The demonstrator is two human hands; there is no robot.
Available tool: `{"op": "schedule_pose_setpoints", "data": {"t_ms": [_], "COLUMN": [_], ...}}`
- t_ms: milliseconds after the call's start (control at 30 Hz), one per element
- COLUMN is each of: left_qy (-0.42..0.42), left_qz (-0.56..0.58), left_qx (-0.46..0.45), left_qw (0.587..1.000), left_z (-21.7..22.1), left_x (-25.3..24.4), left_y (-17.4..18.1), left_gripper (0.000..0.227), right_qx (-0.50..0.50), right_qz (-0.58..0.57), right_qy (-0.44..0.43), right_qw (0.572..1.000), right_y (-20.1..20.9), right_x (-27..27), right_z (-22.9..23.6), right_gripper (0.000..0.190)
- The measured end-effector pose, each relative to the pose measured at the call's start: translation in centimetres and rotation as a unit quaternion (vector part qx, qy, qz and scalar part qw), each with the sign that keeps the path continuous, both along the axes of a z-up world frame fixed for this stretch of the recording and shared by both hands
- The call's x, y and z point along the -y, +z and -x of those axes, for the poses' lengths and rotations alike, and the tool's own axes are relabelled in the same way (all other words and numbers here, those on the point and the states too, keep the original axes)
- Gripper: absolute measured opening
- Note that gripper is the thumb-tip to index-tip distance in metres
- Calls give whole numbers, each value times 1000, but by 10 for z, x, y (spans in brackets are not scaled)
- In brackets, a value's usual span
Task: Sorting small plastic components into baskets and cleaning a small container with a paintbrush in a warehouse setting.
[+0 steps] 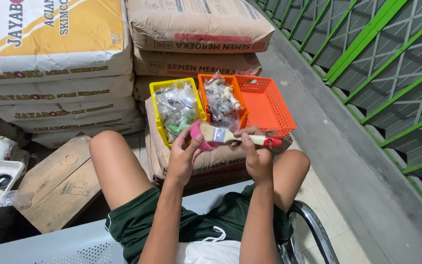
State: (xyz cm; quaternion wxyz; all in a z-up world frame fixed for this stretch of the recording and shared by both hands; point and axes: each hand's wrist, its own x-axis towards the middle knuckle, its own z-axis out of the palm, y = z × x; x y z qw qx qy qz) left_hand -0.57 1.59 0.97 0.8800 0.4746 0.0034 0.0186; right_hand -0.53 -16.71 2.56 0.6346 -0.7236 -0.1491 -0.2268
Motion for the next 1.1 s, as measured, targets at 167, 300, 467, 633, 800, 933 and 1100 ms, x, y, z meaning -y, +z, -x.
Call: {"op": "schedule_pose_setpoints", "data": {"t_ms": [167, 300, 467, 633, 800, 933, 1100], "left_qy": [-6, -29, -41, -46, -50, -38, -40], "left_qz": [-7, -18, -38, -37, -62, -43, -66], "left_qx": [2, 20, 42, 49, 67, 62, 77], "left_qw": [1000, 999, 998, 997, 995, 996, 994], "left_z": [0, 0, -3, 1, -4, -5, -4], "left_x": [1, 0, 2, -1, -5, -8, -12], "left_y": [1, -6, -10, -7, -16, -20, -12], "left_gripper": [68, 69, 63, 67, 67, 68, 68], "right_qx": [-6, -19, -12, -2, 16, 17, 9], "right_qz": [21, -4, 4, -25, 5, -3, 28], "right_qy": [-4, 3, -29, -11, -25, 15, -26], "right_qw": [1000, 1000, 1000, 1000, 1000, 1000, 999], "right_y": [8, -7, 5, 3, 8, 1, 3], "right_x": [-4, 15, 10, 11, 3, 11, 2], "right_z": [8, 0, 10, 8, 10, 6, 8], "right_gripper": [25, 31, 33, 39, 32, 37, 28]}}
